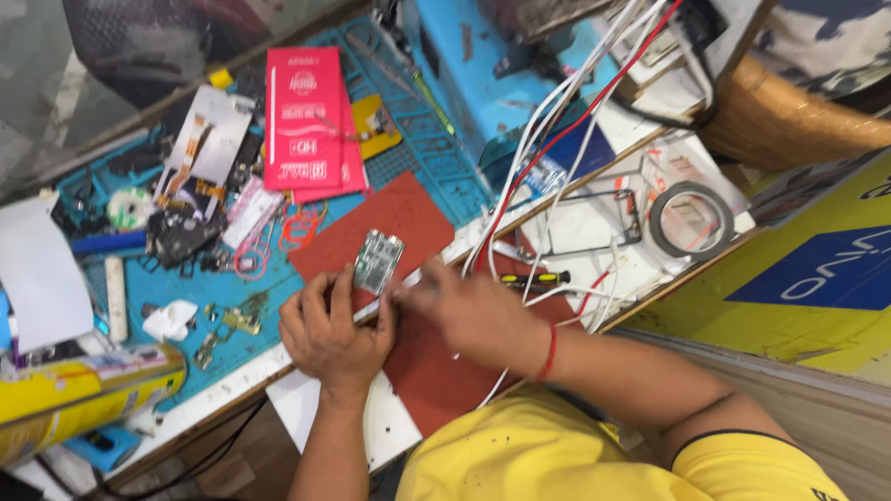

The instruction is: The person cleans a mobile phone motherboard using a toothbrush and a cleaning solution, scrubbing various sections of the circuit board at a repair bench.

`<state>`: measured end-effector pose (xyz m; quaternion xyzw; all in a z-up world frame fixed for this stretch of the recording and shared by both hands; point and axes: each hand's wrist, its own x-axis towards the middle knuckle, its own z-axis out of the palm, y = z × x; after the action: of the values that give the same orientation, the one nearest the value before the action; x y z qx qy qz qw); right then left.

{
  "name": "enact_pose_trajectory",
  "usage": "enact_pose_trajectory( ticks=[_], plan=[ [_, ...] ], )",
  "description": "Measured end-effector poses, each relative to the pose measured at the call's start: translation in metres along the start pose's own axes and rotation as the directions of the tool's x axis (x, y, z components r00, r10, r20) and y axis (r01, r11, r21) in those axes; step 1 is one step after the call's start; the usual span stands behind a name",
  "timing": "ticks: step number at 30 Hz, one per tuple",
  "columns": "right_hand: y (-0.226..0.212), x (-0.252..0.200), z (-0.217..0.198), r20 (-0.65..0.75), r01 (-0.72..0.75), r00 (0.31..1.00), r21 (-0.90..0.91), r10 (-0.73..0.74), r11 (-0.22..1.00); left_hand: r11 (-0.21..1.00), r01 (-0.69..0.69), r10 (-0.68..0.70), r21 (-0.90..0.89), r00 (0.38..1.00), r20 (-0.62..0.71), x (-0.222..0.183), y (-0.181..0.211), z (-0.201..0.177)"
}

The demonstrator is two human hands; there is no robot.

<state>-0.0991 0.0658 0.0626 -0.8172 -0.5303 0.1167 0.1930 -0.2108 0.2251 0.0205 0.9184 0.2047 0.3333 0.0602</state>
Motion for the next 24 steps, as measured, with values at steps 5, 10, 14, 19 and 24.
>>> enact_pose_trajectory(
  ticks=[5, 10, 14, 19, 24],
  plan=[
    [-0.002, 0.005, -0.001, 0.054, -0.002, 0.999, 0.067, -0.002, 0.998, 0.997, 0.072, -0.072, -0.033, 0.997, 0.013, -0.005, -0.003, 0.000],
    [-0.002, 0.016, -0.013, 0.025, -0.019, 1.000, -0.002, 0.020, 1.000, 0.995, 0.083, -0.082, -0.056, 0.996, 0.022, -0.007, -0.003, -0.005],
    [0.004, 0.019, -0.015, 0.061, -0.072, 0.995, -0.049, 0.075, 0.996, 0.996, 0.063, -0.063, -0.068, 0.998, -0.002, -0.005, -0.006, -0.005],
    [0.000, 0.003, -0.013, -0.020, 0.067, 0.997, -0.065, -0.068, 0.996, 0.995, 0.064, -0.066, -0.072, 0.998, -0.017, -0.004, -0.009, -0.005],
    [-0.003, 0.020, -0.012, 0.057, 0.055, 0.997, -0.120, -0.048, 0.991, 0.995, 0.069, -0.070, -0.071, 0.997, -0.019, -0.007, -0.006, -0.002]
  ],
)
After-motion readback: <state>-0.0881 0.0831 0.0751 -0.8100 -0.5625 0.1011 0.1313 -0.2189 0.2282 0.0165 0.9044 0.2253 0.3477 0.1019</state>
